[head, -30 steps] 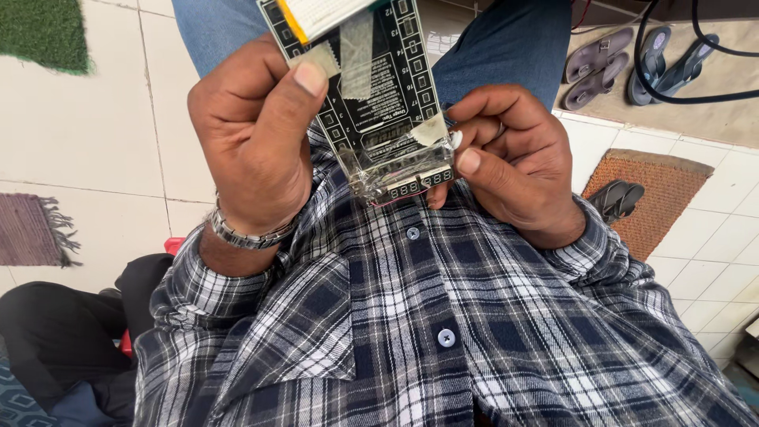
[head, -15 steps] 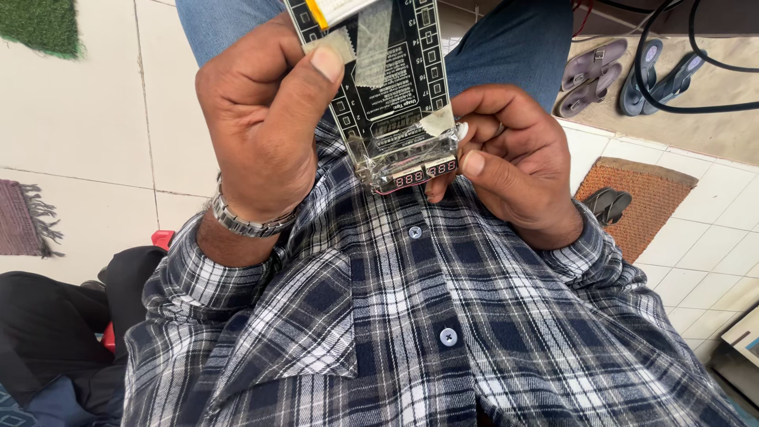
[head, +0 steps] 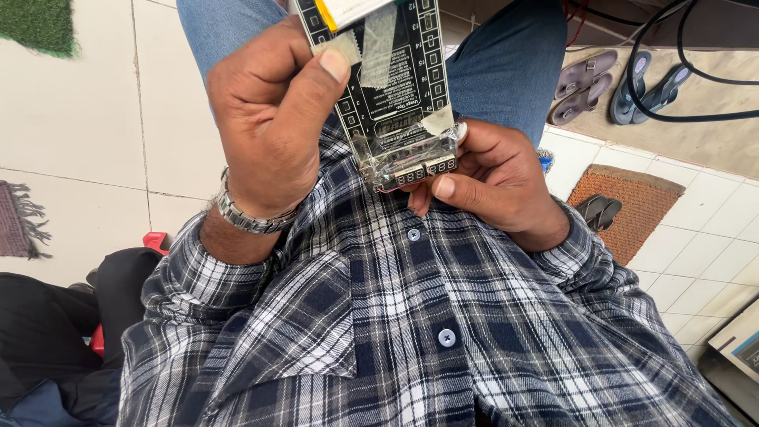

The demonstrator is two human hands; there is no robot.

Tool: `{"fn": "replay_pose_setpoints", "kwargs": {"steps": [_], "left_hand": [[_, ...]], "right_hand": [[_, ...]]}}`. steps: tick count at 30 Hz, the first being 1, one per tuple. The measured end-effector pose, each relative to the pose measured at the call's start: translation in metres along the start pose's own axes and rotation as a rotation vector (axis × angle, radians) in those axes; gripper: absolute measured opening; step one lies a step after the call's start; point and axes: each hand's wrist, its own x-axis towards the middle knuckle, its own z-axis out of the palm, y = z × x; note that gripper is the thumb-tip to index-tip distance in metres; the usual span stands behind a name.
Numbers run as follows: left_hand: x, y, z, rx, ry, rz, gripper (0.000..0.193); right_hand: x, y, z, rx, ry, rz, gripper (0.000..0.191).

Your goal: The person sits on the floor holding a phone mid-frame and a replacement battery. They peel adhesive backing from the battery, align it inside the phone chassis, and press it down, working the tape and edges by hand.

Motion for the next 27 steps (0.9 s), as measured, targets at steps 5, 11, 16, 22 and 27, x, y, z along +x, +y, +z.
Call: {"fn": "replay_pose_setpoints", "kwargs": {"steps": [5, 11, 16, 22, 27], "left_hand": [[-0.001, -0.001, 0.0, -0.029, -0.015, 0.01, 0.021], [-0.003, -0.007, -0.002, -0.021, -0.027, 0.034, 0.024], [-0.007, -0.01, -0.004, -0.026, -0.035, 0.032, 0.026], [-0.007, -0.011, -0.005, -0.041, -0.09, 0.038, 0.025], [-0.01, -0.013, 0.003, -0.085, -0.186, 0.019, 0.024]], "right_hand": [[0.001, 0.002, 0.001, -0.026, 0.015, -0.007, 0.027], [0.001, 0.004, 0.002, -0.023, 0.036, -0.035, 0.024], [-0.001, 0.003, 0.002, -0.014, 0.039, -0.033, 0.023], [0.0, 0.013, -0.01, 0.054, -0.037, -0.111, 0.045], [-0.002, 0.01, -0.028, 0.154, 0.139, -0.153, 0.058]]}}
